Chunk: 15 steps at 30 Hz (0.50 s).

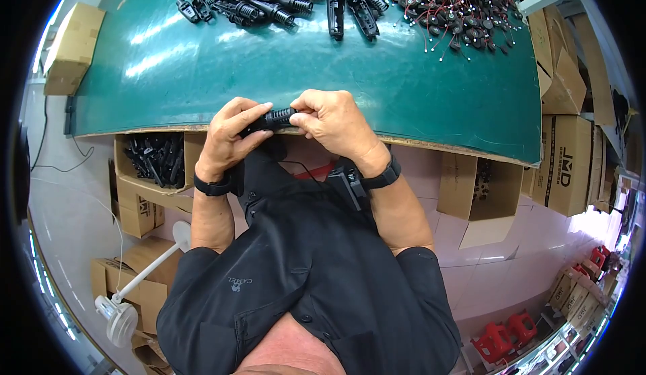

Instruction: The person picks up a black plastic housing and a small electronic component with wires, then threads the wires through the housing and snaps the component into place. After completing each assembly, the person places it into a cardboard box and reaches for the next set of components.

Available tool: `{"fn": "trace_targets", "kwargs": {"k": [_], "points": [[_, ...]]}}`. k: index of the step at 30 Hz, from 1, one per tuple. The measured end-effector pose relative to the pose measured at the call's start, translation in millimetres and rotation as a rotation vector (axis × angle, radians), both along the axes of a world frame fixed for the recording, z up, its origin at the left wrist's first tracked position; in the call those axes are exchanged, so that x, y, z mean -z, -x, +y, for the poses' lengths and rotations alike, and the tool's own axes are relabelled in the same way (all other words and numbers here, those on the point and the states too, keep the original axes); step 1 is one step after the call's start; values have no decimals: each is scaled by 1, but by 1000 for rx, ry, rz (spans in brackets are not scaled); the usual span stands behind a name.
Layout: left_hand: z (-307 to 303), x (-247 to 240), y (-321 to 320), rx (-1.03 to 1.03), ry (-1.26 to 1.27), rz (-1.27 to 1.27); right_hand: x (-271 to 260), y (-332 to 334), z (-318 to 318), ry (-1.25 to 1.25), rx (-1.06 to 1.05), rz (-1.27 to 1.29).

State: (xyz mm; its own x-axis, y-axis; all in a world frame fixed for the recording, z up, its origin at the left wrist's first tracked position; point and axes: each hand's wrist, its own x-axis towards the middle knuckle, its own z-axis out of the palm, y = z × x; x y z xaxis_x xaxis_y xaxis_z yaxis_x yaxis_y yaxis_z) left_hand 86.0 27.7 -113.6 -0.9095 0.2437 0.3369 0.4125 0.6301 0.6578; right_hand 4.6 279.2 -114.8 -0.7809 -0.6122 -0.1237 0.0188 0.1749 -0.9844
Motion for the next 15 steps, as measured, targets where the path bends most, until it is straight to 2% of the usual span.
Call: {"fn": "trace_targets", "kwargs": {"k": [6, 10, 12, 13, 15], "points": [[-5, -23, 9, 30, 68, -36, 10, -4, -5, 55, 54, 70], [-25, -71, 28, 87, 276, -75, 15, -10, -5, 79, 93, 229], [-36, -98, 44, 66, 543, -87, 16, -10, -5, 118, 164, 294], [-39, -105, 51, 58, 676, -95, 16, -10, -5, 133, 169, 291], [-34, -105, 67, 111, 760, -96, 16, -12, -4, 126, 156, 318]]}}
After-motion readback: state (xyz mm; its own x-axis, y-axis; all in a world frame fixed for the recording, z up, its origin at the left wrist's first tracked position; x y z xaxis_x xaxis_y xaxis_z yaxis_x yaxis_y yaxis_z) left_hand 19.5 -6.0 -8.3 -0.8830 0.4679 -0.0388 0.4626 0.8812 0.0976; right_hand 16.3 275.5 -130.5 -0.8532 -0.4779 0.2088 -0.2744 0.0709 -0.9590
